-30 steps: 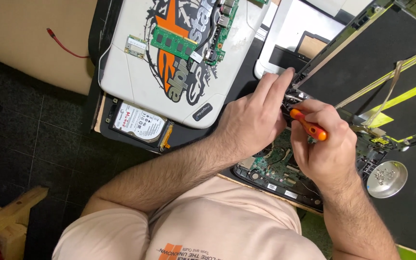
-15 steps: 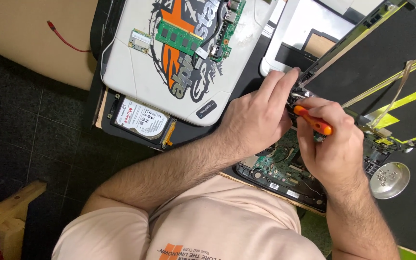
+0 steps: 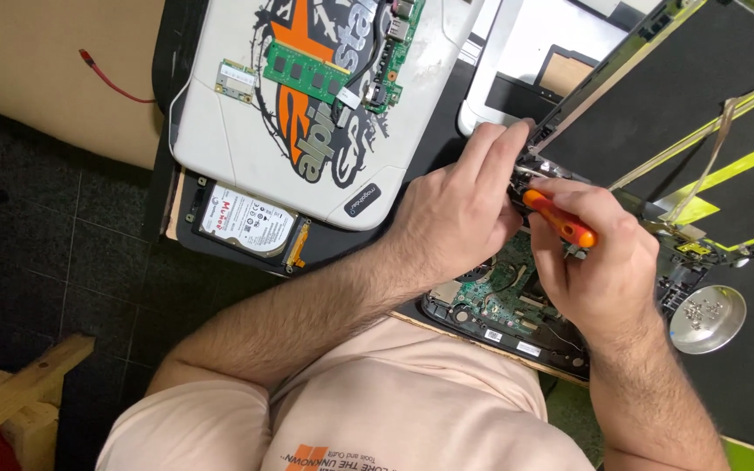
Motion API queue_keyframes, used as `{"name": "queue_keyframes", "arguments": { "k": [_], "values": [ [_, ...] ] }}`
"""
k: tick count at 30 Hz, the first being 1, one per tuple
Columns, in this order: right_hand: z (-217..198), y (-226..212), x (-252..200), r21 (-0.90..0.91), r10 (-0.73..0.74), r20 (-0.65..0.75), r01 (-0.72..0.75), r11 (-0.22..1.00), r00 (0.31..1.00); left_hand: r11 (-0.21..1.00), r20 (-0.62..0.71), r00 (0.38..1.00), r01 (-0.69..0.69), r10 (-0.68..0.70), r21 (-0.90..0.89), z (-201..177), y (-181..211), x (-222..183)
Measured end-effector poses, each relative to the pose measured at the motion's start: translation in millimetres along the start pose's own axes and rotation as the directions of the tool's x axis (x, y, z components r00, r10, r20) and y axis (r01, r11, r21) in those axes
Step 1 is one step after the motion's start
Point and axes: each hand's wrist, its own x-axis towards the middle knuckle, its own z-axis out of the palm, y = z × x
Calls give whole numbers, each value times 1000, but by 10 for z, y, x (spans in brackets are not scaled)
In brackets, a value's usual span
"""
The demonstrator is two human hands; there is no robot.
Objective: Disassembling a laptop by removing screws from the motherboard and disconnecting internal components like ribbon cables and RAM.
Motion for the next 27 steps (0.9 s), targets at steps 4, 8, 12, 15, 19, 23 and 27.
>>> {"name": "queue_keyframes", "arguments": {
  "k": [4, 8, 12, 15, 19, 23, 27],
  "values": [
    [4, -5, 23, -18, -32, 14, 32, 999, 999, 998, 55, 998, 45, -43, -34, -38, 11, 18],
    [-1, -29, 95, -18, -81, 33, 82, 996, 996, 993, 103, 993, 75, -66, -85, -90, 26, 70],
    [38, 46, -16, -122, 16, 25, -13, 992, 1000, 992, 108, 990, 101, -92, -81, -83, 41, 98],
    [49, 81, -5, -145, -125, 2, 124, 982, 992, 994, 116, 990, 82, -74, -69, -72, 29, 97],
    [67, 35, 5, -42, -31, -37, 29, 999, 999, 1000, 65, 998, 22, -21, -6, -19, -3, 61],
    [78, 19, 4, 28, 28, -69, -26, 999, 997, 1000, 31, 1000, -5, 4, 12, 0, -4, 40],
    [79, 49, -15, -35, -10, -59, 8, 999, 998, 1000, 25, 1000, -19, 19, 6, 17, 4, 20]
  ]
}}
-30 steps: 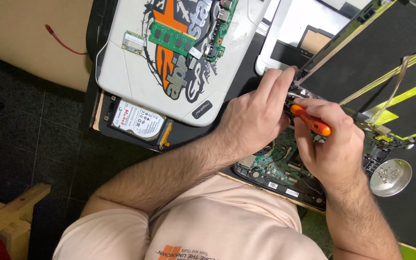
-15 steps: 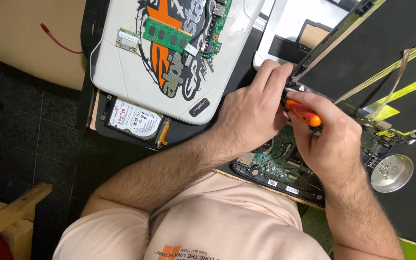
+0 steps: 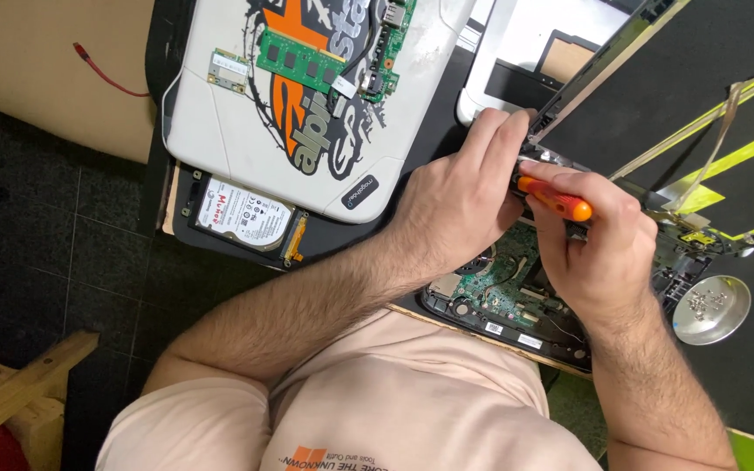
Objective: Disassembling a laptop by removing screws from the motherboard and disconnecting internal components like ribbon cables and RAM.
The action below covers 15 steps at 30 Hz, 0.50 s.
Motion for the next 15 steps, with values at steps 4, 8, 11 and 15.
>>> {"name": "queue_keyframes", "arguments": {
  "k": [4, 8, 11, 15],
  "values": [
    [2, 7, 21, 39, -8, 2, 7, 999, 1000, 1000, 16, 1000, 22, -22, 1, -14, -6, 7],
    [-21, 7, 34, 42, -22, 1, 22, 999, 1000, 999, 22, 1000, 20, -19, -50, -85, -2, 10],
    [-60, -3, 21, 162, 4, -43, 3, 987, 999, 989, 106, 992, 75, -61, -129, -152, 12, 22],
    [-163, 14, -15, 235, -4, -112, 30, 971, 994, 993, 78, 996, 38, -29, -110, -176, -8, -68]
  ]
}}
